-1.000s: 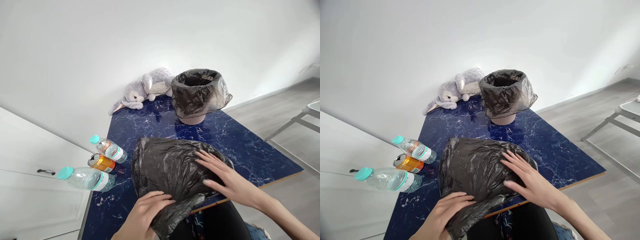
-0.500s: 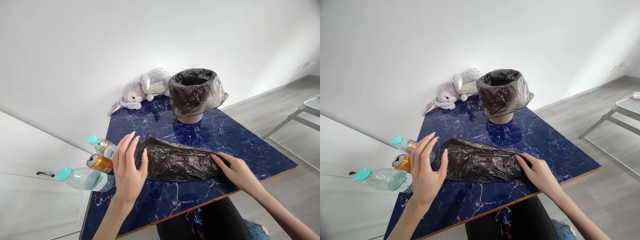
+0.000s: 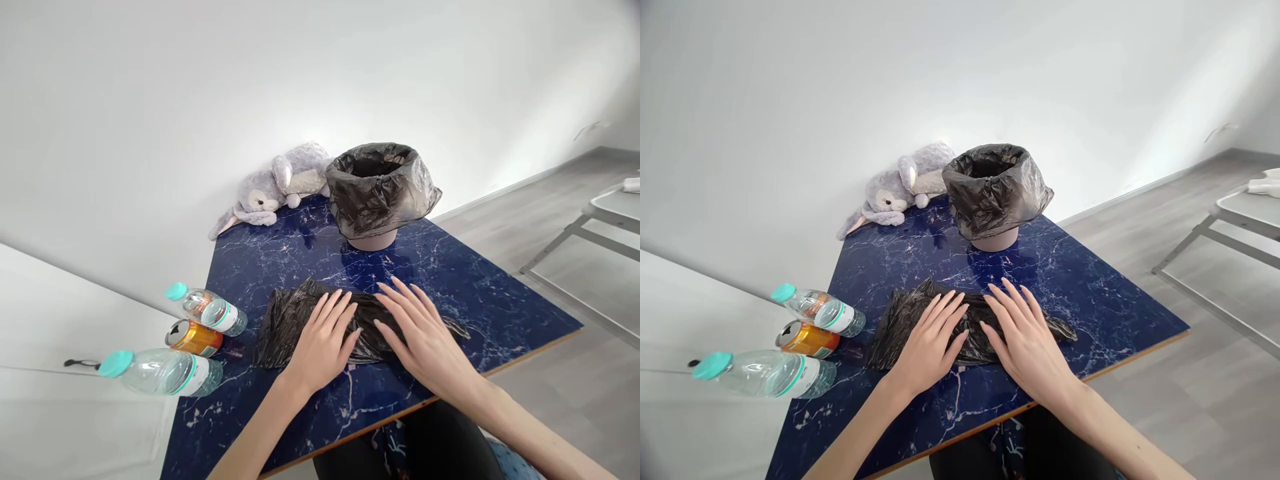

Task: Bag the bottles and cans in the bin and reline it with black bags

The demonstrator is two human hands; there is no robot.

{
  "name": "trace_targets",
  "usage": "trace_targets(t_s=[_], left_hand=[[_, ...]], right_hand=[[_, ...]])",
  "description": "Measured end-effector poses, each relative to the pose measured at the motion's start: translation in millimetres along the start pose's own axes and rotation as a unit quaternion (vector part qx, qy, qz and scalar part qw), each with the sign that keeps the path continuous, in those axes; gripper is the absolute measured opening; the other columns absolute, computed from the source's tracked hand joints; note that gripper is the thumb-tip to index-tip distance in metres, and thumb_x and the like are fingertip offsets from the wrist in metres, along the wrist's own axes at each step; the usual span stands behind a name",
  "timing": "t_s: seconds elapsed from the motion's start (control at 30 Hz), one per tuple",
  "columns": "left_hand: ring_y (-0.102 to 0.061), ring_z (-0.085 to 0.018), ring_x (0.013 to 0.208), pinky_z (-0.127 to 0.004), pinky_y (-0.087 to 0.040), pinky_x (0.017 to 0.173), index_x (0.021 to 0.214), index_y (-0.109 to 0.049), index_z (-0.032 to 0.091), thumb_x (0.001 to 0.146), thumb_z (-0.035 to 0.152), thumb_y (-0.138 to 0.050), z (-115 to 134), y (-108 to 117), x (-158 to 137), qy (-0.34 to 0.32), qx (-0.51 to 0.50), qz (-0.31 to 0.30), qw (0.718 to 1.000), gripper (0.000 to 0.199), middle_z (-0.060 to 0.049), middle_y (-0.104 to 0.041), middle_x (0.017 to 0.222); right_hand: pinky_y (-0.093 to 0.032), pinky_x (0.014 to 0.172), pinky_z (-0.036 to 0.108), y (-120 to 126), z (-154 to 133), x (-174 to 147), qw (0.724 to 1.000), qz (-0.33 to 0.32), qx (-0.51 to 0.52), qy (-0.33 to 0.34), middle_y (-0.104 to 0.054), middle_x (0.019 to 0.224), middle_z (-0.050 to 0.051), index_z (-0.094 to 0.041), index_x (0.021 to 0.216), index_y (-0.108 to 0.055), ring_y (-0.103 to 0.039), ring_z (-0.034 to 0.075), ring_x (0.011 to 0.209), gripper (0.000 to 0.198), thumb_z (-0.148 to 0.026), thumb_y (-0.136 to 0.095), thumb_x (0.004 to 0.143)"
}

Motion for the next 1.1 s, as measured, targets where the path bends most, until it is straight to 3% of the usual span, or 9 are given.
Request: trace_targets(t_s=[0.1,0.2,0.4,0.57,0.7,0.8,0.9,1.0,1.1], left_hand=[[-0.022,-0.031,0.170,-0.059,-0.032,0.137,0.172,-0.036,0.020,0.117,0.046,-0.043,-11,-15,5,0.028,-0.015,-0.018,0.999,0.062,-0.010,-0.036,0.179],[-0.024,-0.034,0.169,-0.063,-0.035,0.134,0.176,-0.025,0.028,0.117,0.049,-0.042,-30,-30,-6,0.060,-0.017,-0.031,0.998,0.065,-0.008,-0.035,0.179],[-0.024,-0.031,0.169,-0.063,-0.033,0.135,0.178,-0.014,0.031,0.118,0.042,-0.038,-74,-37,-51,0.127,-0.008,-0.031,0.991,0.065,-0.006,-0.030,0.182],[-0.031,-0.034,0.167,-0.063,-0.033,0.134,0.175,-0.029,0.028,0.117,0.042,-0.041,-95,-33,-78,0.174,0.007,0.002,0.985,0.061,-0.008,-0.038,0.179],[-0.045,-0.034,0.160,-0.058,-0.039,0.131,0.163,-0.046,0.019,0.115,0.041,-0.043,-101,-21,-92,0.232,0.032,0.069,0.970,0.053,-0.016,-0.050,0.170],[-0.055,-0.042,0.145,-0.063,-0.047,0.121,0.153,-0.052,0.009,0.112,0.049,-0.046,-104,-5,-108,0.302,0.061,0.127,0.943,0.057,-0.026,-0.057,0.153],[-0.058,-0.050,0.130,-0.069,-0.050,0.109,0.139,-0.060,0.002,0.107,0.062,-0.045,-105,6,-122,0.355,0.075,0.141,0.921,0.069,-0.030,-0.059,0.136],[-0.059,-0.053,0.120,-0.073,-0.051,0.102,0.121,-0.069,0.005,0.100,0.076,-0.046,-107,10,-132,0.390,0.064,0.134,0.909,0.077,-0.028,-0.059,0.127],[-0.061,-0.049,0.114,-0.071,-0.051,0.100,0.101,-0.073,0.015,0.093,0.080,-0.051,-108,13,-135,0.409,0.019,0.127,0.903,0.069,-0.022,-0.064,0.116]], right_hand=[[-0.028,0.131,0.072,-33,4,-2,0.997,-0.066,-0.047,0.019,-0.036,0.178,0.016,-0.014,0.166,-0.044,-0.024,0.042,0.168,0.055,-0.040,-0.044,0.117],[-0.027,0.129,0.077,-60,16,-8,0.992,-0.109,-0.063,0.028,-0.031,0.180,0.015,-0.017,0.167,-0.046,-0.024,0.044,0.167,0.056,-0.041,-0.040,0.117],[-0.026,0.132,0.070,-77,31,-11,0.988,-0.141,-0.048,0.040,-0.024,0.182,0.014,-0.021,0.170,-0.043,-0.021,0.040,0.168,0.059,-0.045,-0.042,0.117],[-0.026,0.133,0.069,-79,34,-7,0.986,-0.158,-0.032,0.043,-0.020,0.182,0.012,-0.023,0.172,-0.039,-0.019,0.038,0.169,0.060,-0.046,-0.040,0.117],[-0.026,0.134,0.068,-79,37,-5,0.985,-0.161,-0.017,0.054,-0.019,0.183,0.010,-0.025,0.174,-0.035,-0.016,0.037,0.169,0.060,-0.046,-0.040,0.117],[-0.026,0.135,0.066,-78,39,-4,0.985,-0.162,-0.007,0.066,-0.018,0.183,0.008,-0.026,0.175,-0.032,-0.016,0.035,0.170,0.062,-0.047,-0.041,0.117],[-0.026,0.135,0.066,-76,41,-3,0.984,-0.164,0.002,0.071,-0.021,0.182,0.008,-0.025,0.174,-0.035,-0.016,0.035,0.170,0.061,-0.048,-0.041,0.117],[-0.027,0.135,0.066,-74,42,-2,0.983,-0.167,0.010,0.071,-0.025,0.182,0.008,-0.024,0.172,-0.038,-0.017,0.035,0.169,0.061,-0.049,-0.042,0.117],[-0.026,0.136,0.066,-66,36,0,0.987,-0.146,0.030,0.065,-0.030,0.180,0.011,-0.020,0.171,-0.039,-0.020,0.034,0.169,0.061,-0.047,-0.043,0.117]])
Point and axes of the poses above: each hand's wrist, its own x-axis towards the middle knuckle, its own y-axis out of the back of the hand, z = x × y, the point moved 6 cm from there along x, towards the middle knuckle
